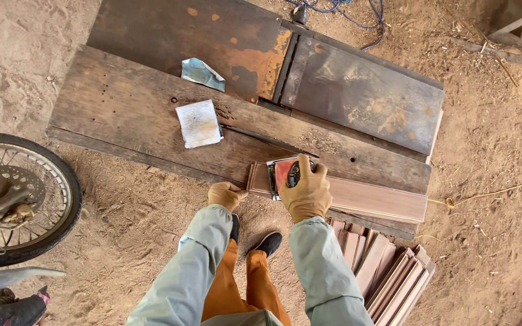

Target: Sanding wooden planks with an electric palm sander.

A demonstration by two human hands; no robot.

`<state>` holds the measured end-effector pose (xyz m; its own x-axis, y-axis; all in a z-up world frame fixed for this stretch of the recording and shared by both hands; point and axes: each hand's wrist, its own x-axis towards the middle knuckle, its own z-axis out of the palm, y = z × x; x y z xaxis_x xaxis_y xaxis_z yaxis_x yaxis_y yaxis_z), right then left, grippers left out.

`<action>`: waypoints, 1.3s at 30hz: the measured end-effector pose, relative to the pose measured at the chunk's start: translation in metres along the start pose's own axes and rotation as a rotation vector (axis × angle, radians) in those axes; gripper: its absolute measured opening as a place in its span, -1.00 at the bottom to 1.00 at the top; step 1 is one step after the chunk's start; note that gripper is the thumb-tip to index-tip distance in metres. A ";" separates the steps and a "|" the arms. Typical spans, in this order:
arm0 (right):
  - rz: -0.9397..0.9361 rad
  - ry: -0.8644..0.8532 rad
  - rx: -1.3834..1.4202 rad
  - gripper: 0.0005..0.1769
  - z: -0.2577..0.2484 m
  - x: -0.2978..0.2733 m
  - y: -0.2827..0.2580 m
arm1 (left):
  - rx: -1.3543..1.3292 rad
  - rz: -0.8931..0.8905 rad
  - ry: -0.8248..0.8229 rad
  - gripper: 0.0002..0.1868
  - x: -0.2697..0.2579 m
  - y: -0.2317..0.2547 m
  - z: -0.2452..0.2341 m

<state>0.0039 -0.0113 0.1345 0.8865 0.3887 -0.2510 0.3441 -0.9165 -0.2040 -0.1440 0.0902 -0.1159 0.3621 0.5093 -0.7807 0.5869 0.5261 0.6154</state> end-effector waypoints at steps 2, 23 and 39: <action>-0.007 -0.028 0.007 -0.30 0.001 -0.003 -0.010 | -0.025 0.017 -0.015 -0.88 0.009 -0.009 0.002; 0.076 -0.115 0.019 -0.28 -0.006 -0.002 -0.011 | -0.090 -0.168 -0.038 -0.93 -0.043 0.048 -0.010; 0.227 0.166 0.020 -0.27 -0.021 0.055 0.197 | 0.076 0.044 0.083 -0.88 -0.038 0.026 -0.014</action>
<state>0.1268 -0.1722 0.1009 0.9794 0.1511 -0.1343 0.1259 -0.9757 -0.1795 -0.1528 0.0933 -0.0687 0.3291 0.5869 -0.7398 0.6265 0.4505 0.6360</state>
